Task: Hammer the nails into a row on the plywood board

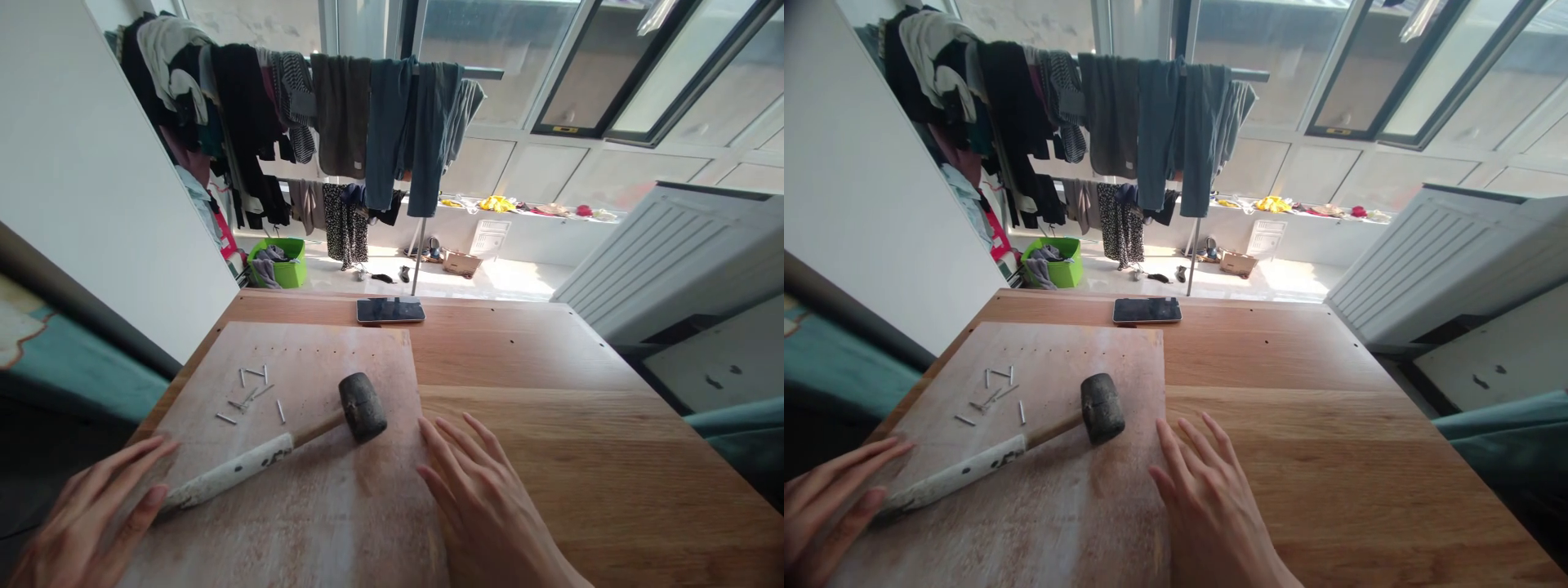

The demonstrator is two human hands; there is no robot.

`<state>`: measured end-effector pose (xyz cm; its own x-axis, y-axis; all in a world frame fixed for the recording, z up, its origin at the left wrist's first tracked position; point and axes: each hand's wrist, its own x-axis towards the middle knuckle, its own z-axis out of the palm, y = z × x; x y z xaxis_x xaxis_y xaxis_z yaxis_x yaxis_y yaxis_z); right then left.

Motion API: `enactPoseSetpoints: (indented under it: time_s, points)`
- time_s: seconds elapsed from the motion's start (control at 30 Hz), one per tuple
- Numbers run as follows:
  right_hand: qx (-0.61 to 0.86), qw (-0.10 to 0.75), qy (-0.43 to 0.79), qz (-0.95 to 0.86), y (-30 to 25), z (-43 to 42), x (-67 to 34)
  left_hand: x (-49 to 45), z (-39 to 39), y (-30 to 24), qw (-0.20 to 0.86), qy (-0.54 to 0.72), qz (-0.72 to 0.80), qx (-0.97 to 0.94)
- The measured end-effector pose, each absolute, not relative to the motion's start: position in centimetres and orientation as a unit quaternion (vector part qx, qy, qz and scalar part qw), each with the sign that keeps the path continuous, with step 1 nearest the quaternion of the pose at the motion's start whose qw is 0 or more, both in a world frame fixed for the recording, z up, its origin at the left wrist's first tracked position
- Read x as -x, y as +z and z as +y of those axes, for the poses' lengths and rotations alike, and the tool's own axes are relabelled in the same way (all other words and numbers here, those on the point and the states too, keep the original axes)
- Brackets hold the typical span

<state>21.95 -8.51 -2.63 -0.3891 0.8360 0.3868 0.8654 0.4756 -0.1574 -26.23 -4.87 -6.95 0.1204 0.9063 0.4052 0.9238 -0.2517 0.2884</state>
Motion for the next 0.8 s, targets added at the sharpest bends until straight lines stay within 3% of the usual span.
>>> enactPoseSetpoints:
  time_s: [0.1,0.5,0.63,0.8]
  points:
    - [0.532,0.2,-0.049,-0.821,-2.2,-8.7,-23.8,22.8,-6.7,-6.9,0.008,-0.256,-0.606,0.753]
    - [0.62,0.137,-0.159,-0.756,-2.5,-11.1,-32.5,9.8,-8.2,-3.9,0.173,-0.219,-0.394,0.876]
    - [0.618,0.139,-0.142,-0.761,-2.9,-11.9,-33.3,5.6,-7.6,-3.6,0.108,-0.208,-0.356,0.904]
    - [0.667,0.135,-0.142,-0.719,-2.0,-11.0,-32.9,0.1,-6.7,-2.8,-0.073,-0.086,-0.385,0.916]
